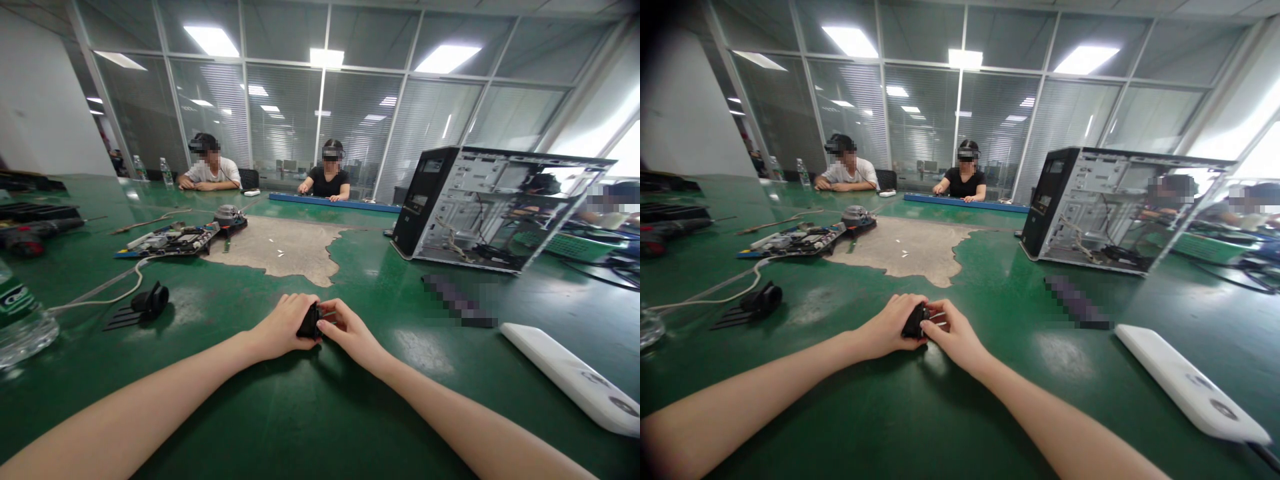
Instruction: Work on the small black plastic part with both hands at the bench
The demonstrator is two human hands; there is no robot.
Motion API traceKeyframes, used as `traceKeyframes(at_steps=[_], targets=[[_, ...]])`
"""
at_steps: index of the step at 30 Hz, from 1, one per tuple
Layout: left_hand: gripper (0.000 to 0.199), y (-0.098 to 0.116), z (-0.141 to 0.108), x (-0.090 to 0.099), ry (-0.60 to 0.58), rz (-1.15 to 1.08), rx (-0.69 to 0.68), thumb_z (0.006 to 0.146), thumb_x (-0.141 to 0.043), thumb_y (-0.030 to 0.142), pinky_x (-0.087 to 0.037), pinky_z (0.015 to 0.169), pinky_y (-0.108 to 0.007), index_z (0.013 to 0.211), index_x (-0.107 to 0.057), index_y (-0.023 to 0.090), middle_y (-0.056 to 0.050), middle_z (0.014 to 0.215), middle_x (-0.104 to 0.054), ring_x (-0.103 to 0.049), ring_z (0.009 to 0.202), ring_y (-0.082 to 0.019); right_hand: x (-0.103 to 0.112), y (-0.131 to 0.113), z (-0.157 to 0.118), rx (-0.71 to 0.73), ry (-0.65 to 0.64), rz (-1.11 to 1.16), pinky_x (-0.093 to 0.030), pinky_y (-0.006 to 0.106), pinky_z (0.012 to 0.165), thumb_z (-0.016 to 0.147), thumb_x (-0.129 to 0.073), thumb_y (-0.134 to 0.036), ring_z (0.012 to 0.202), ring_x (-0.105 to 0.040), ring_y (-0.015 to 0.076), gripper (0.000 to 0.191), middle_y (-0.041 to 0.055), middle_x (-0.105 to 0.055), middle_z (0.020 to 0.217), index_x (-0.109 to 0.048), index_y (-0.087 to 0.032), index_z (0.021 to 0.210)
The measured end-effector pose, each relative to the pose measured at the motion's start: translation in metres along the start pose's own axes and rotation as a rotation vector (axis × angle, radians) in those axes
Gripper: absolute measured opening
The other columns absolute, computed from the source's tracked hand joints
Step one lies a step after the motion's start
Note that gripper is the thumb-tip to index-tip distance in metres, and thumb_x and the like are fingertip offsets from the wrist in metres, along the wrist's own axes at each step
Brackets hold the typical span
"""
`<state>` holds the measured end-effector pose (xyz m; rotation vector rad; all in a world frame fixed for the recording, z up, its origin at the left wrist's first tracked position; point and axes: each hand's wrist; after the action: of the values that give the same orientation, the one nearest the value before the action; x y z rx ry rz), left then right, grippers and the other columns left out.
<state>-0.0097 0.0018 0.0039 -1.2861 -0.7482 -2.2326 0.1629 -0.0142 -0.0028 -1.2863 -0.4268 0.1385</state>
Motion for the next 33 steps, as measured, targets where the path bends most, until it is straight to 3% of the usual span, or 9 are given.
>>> traceKeyframes(at_steps=[6,18,25,33], targets=[[0.054,0.001,0.0009,0.001,0.006,-0.003,-0.005,0.065,-0.062,0.031,-0.033,0.076,-0.035,0.109,-0.034,0.018,-0.006,0.1,-0.05,-0.046,0.088,-0.023,-0.0005,-0.005,-0.0041,0.131,0.014,-0.042,-0.048,0.029,0.073,0.075,-0.056,-0.025,0.09,-0.054,0.0155,0.02,0.0018,-0.052,0.093,-0.046,-0.021,0.092],[0.054,0.0006,0.0003,0.0004,0.008,-0.009,-0.004,0.065,-0.062,0.033,-0.034,0.075,-0.035,0.109,-0.035,0.018,-0.006,0.098,-0.051,-0.047,0.087,-0.023,-0.0013,-0.0045,-0.0031,0.013,-0.008,-0.053,-0.049,0.031,0.07,0.076,-0.054,-0.026,0.08,-0.055,0.0145,0.027,0.0036,-0.054,0.09,-0.045,-0.019,0.1],[0.054,0.0003,0.0003,-0.0006,0.01,0.002,-0.004,0.065,-0.062,0.031,-0.034,0.076,-0.036,0.109,-0.034,0.018,-0.006,0.101,-0.051,-0.047,0.088,-0.023,-0.0012,-0.005,-0.0053,0.201,0.049,-0.132,-0.047,0.031,0.077,0.076,-0.053,-0.024,0.094,-0.052,0.016,0.019,0.0031,-0.05,0.098,-0.049,-0.022,0.095],[0.054,-0.0004,0.0005,-0.0001,0.008,-0.009,-0.003,0.065,-0.062,0.033,-0.034,0.075,-0.035,0.11,-0.034,0.019,-0.006,0.1,-0.051,-0.047,0.088,-0.023,-0.0012,-0.0032,-0.0024,0.03,0.001,-0.044,-0.049,0.031,0.07,0.077,-0.052,-0.025,0.084,-0.055,0.0152,0.028,0.0049,-0.052,0.096,-0.043,-0.02,0.103]])
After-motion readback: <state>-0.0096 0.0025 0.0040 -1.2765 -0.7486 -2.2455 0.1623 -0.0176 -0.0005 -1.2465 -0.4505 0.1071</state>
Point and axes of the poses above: each hand's wrist, its own z-axis towards the middle knuckle, its own x-axis out of the back of the hand, y = z × x
